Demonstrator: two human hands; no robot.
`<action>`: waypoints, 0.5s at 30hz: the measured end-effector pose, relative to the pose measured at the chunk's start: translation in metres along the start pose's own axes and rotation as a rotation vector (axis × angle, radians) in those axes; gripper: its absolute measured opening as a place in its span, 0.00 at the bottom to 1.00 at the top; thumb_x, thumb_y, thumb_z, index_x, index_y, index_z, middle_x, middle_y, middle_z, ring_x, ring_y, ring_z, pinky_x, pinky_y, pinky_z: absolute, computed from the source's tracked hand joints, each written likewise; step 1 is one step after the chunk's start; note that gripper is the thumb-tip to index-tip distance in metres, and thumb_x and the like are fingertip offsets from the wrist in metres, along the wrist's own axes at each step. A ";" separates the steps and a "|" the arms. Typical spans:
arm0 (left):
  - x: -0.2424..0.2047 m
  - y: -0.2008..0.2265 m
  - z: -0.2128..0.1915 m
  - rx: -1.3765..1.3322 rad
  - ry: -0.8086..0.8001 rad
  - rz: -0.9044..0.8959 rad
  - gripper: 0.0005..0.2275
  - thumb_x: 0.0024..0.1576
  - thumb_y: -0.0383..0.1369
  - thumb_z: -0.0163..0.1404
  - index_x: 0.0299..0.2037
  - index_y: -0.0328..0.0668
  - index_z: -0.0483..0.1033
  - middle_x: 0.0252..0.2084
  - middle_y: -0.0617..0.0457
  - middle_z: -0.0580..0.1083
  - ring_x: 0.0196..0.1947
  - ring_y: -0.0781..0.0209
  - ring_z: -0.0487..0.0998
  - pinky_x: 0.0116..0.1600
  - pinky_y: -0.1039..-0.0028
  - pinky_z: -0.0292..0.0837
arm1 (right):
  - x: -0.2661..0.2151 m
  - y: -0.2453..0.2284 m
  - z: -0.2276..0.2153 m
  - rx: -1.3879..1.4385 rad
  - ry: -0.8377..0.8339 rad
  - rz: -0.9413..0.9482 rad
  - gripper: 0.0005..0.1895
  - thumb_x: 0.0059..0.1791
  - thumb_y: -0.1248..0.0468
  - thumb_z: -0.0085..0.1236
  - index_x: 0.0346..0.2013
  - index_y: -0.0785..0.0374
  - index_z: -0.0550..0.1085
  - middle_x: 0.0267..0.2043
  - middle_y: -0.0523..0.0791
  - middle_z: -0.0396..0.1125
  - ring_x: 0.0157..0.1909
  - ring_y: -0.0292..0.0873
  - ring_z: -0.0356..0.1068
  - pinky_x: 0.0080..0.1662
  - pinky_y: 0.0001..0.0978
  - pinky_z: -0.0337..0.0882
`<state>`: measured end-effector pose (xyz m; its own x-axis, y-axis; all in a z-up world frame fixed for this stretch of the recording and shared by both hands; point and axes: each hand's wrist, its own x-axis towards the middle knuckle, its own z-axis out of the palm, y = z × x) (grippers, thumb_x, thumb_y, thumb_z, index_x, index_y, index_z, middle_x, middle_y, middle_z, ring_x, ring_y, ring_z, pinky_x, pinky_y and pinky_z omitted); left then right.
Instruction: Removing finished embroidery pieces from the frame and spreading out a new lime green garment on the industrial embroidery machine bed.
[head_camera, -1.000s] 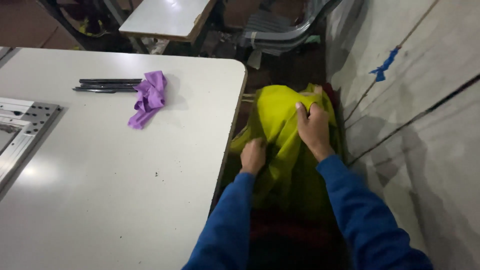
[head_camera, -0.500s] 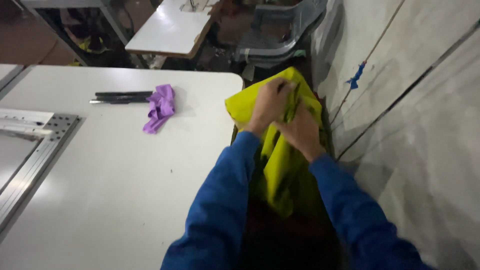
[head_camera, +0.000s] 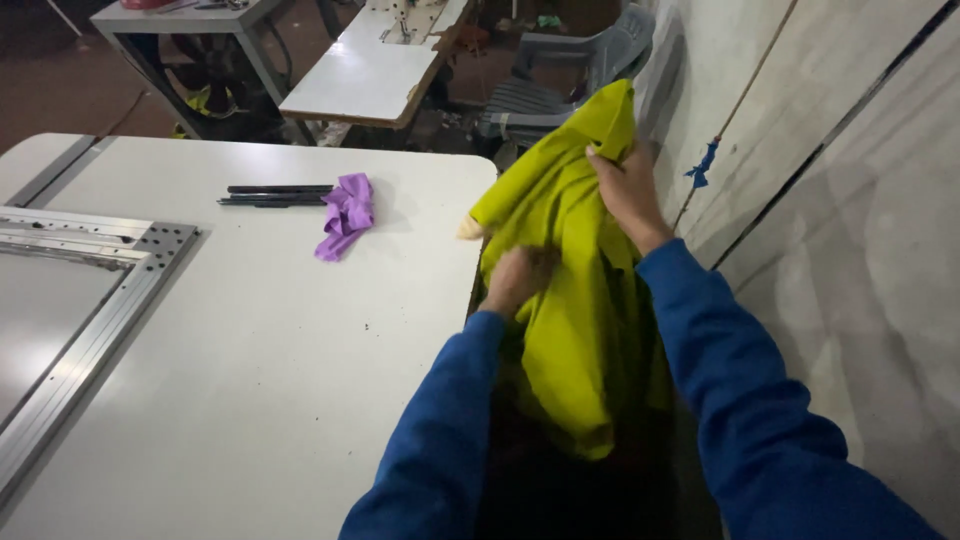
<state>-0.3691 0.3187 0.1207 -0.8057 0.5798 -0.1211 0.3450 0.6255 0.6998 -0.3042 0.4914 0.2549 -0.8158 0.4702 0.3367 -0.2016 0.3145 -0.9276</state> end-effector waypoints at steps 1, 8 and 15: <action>0.016 -0.008 0.008 0.039 0.126 -0.005 0.17 0.60 0.52 0.43 0.47 0.61 0.82 0.38 0.53 0.82 0.44 0.48 0.84 0.52 0.58 0.79 | 0.001 -0.002 0.002 -0.010 -0.049 -0.001 0.27 0.59 0.52 0.56 0.68 0.60 0.62 0.55 0.48 0.63 0.58 0.52 0.70 0.55 0.55 0.68; 0.030 0.094 -0.114 -0.344 0.623 0.234 0.23 0.60 0.49 0.43 0.20 0.39 0.69 0.20 0.46 0.73 0.24 0.60 0.71 0.32 0.56 0.58 | -0.064 -0.108 0.023 -0.576 -0.473 0.334 0.69 0.44 0.47 0.67 0.73 0.39 0.17 0.81 0.52 0.40 0.76 0.58 0.52 0.72 0.64 0.49; -0.060 0.120 -0.146 -0.394 0.088 0.556 0.34 0.56 0.48 0.54 0.68 0.38 0.55 0.67 0.38 0.64 0.65 0.46 0.69 0.68 0.60 0.67 | -0.024 -0.081 0.004 -0.399 -0.115 0.005 0.17 0.55 0.54 0.52 0.54 0.58 0.74 0.51 0.47 0.73 0.52 0.49 0.74 0.52 0.41 0.74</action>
<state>-0.3498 0.2826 0.3147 -0.6016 0.7046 0.3763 0.5310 0.0008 0.8474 -0.2706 0.4514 0.3211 -0.8761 0.3845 0.2909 0.0103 0.6182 -0.7860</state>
